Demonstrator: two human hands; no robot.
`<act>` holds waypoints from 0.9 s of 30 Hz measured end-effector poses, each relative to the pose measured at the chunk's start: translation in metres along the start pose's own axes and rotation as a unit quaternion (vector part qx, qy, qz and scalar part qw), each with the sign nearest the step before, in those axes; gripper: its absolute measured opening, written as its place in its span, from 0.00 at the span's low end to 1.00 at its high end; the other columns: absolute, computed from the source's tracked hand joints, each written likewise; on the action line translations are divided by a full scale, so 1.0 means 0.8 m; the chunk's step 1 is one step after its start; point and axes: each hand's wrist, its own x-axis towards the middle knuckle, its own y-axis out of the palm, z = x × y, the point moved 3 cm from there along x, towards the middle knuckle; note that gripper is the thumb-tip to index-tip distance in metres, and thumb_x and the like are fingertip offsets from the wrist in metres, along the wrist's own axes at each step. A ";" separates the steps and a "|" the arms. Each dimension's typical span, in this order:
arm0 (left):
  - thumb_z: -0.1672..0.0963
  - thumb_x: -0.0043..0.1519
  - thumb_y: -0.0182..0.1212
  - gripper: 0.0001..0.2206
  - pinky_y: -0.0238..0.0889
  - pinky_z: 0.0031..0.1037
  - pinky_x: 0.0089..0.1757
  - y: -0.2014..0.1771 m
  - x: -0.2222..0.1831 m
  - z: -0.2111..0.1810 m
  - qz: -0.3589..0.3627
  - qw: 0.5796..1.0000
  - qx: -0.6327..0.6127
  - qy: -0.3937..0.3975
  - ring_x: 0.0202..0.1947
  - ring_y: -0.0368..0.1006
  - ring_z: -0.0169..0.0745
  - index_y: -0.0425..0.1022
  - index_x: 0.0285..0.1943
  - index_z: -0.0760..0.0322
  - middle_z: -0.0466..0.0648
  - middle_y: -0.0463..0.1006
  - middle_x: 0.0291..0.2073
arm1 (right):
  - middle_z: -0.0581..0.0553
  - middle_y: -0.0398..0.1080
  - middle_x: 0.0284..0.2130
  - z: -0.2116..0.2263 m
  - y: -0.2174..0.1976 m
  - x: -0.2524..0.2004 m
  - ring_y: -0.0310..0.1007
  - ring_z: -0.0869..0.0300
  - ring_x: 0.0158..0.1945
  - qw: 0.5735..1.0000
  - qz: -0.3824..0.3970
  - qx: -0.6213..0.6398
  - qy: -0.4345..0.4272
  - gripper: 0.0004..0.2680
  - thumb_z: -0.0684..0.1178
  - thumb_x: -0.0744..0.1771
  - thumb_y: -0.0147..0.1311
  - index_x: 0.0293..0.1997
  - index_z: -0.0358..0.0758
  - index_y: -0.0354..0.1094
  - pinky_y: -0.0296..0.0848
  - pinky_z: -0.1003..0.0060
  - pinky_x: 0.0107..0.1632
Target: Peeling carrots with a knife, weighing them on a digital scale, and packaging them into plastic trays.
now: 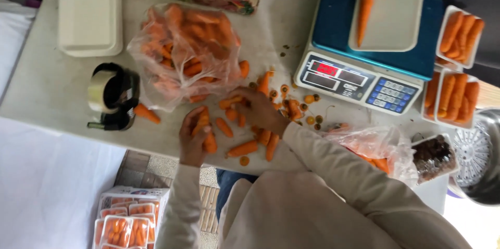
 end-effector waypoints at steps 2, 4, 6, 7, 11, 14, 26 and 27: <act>0.55 0.55 0.69 0.28 0.75 0.25 0.33 0.027 -0.012 -0.025 0.016 0.999 -0.048 -0.004 0.37 0.74 0.38 0.69 0.67 0.63 0.48 0.71 0.50 | 0.42 0.70 0.48 -0.020 -0.014 -0.010 0.77 0.51 0.41 0.971 -0.043 0.197 0.127 0.12 0.42 0.66 0.57 0.55 0.46 0.70 0.79 0.65 0.41; 0.53 0.56 0.68 0.29 0.75 0.25 0.31 0.055 -0.019 -0.048 0.027 0.995 -0.093 -0.006 0.35 0.76 0.38 0.67 0.68 0.63 0.48 0.71 0.52 | 0.40 0.64 0.50 -0.028 -0.034 -0.022 0.77 0.57 0.30 0.886 -0.081 0.389 0.240 0.11 0.38 0.66 0.55 0.54 0.37 0.66 0.82 0.75 0.30; 0.43 0.55 0.68 0.36 0.71 0.25 0.32 0.090 -0.024 -0.060 0.090 0.975 -0.193 -0.071 0.37 0.75 0.40 0.63 0.70 0.56 0.50 0.74 0.52 | 0.38 0.71 0.47 -0.010 -0.059 -0.032 0.76 0.49 0.39 0.732 0.005 0.663 0.156 0.09 0.43 0.68 0.51 0.53 0.48 0.65 0.77 0.61 0.34; 0.43 0.55 0.68 0.36 0.71 0.25 0.32 0.106 -0.023 -0.058 0.090 0.975 -0.192 -0.070 0.37 0.75 0.40 0.63 0.70 0.56 0.50 0.74 0.52 | 0.38 0.71 0.47 -0.014 -0.068 -0.039 0.76 0.49 0.39 0.732 0.006 0.664 0.156 0.09 0.43 0.68 0.51 0.53 0.48 0.65 0.77 0.61 0.34; 0.43 0.60 0.61 0.35 0.74 0.26 0.29 0.172 -0.008 -0.040 0.196 0.878 -0.406 -0.162 0.37 0.78 0.49 0.61 0.73 0.59 0.58 0.74 0.55 | 0.35 0.69 0.49 -0.002 -0.095 -0.050 0.73 0.49 0.37 0.701 0.033 0.692 0.166 0.16 0.50 0.68 0.44 0.64 0.48 0.60 0.71 0.67 0.22; 0.40 0.61 0.56 0.33 0.74 0.28 0.28 0.188 0.005 -0.004 0.191 0.871 -0.406 -0.201 0.35 0.78 0.50 0.64 0.70 0.60 0.57 0.74 0.54 | 0.40 0.67 0.43 0.015 -0.111 -0.063 0.69 0.55 0.34 0.749 -0.016 0.642 0.162 0.24 0.61 0.66 0.51 0.67 0.40 0.58 0.68 0.70 0.21; 0.48 0.54 0.75 0.23 0.75 0.30 0.38 0.144 0.033 -0.011 0.009 0.981 0.177 -0.072 0.40 0.77 0.40 0.78 0.56 0.55 0.44 0.77 0.41 | 0.35 0.67 0.35 -0.108 -0.087 -0.093 0.73 0.43 0.34 0.958 -0.107 -0.024 0.263 0.12 0.48 0.66 0.54 0.53 0.36 0.67 0.73 0.50 0.30; 0.46 0.49 0.77 0.24 0.73 0.35 0.42 0.129 0.037 -0.016 -0.014 0.923 0.383 -0.035 0.45 0.78 0.45 0.81 0.54 0.51 0.46 0.79 0.43 | 0.29 0.67 0.41 -0.120 -0.081 -0.093 0.74 0.30 0.43 0.950 -0.084 -0.183 0.239 0.16 0.51 0.66 0.53 0.57 0.36 0.65 0.76 0.38 0.38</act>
